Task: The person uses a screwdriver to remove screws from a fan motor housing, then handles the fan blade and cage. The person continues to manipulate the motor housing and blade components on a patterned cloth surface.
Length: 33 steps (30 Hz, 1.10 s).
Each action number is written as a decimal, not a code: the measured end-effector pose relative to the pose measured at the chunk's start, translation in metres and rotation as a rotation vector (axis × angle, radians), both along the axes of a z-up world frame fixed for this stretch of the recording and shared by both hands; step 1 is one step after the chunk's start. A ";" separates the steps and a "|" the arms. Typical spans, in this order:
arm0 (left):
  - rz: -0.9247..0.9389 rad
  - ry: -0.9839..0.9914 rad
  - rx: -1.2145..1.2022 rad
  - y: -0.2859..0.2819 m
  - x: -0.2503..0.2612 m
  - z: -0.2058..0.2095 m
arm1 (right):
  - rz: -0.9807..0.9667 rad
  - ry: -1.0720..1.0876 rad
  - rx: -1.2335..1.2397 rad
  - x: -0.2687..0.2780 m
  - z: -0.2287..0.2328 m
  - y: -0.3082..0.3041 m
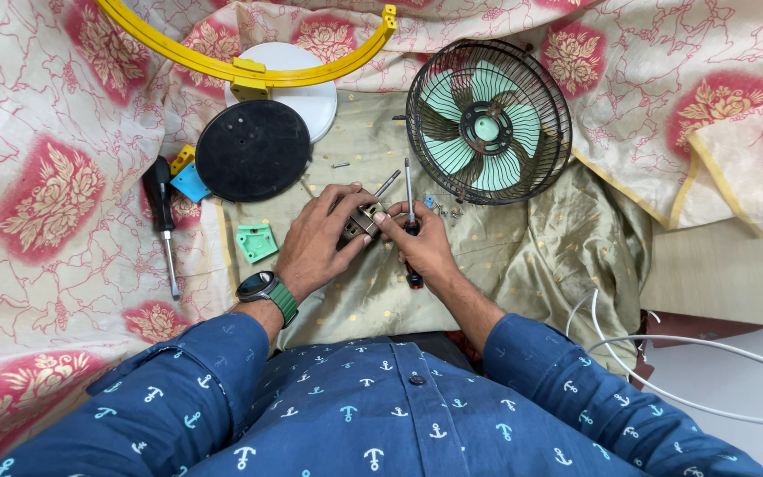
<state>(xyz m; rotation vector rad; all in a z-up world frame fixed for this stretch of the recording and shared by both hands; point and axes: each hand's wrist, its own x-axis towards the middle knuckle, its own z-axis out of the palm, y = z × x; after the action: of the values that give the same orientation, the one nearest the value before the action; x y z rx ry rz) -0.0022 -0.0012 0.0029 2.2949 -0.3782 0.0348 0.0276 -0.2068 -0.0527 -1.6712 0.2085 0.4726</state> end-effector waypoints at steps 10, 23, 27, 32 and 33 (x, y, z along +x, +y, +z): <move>-0.006 -0.038 -0.003 0.001 0.000 0.002 | -0.006 -0.035 -0.056 0.000 -0.003 0.002; -0.007 0.002 0.021 0.001 0.002 0.006 | -0.008 -0.129 0.009 -0.002 -0.011 0.002; -0.007 0.015 0.026 0.001 0.002 0.008 | 0.028 -0.139 0.066 -0.003 -0.009 -0.006; -0.010 0.019 0.027 0.001 0.002 0.010 | 0.007 -0.161 0.035 0.000 -0.016 -0.001; -0.010 0.018 0.021 0.001 0.002 0.010 | 0.012 -0.179 0.050 0.000 -0.017 -0.001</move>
<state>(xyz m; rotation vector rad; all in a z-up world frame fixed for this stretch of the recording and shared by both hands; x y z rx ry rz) -0.0003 -0.0006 0.0132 2.3126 -0.3822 0.0059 0.0281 -0.2079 -0.0695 -1.6562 0.0554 0.3322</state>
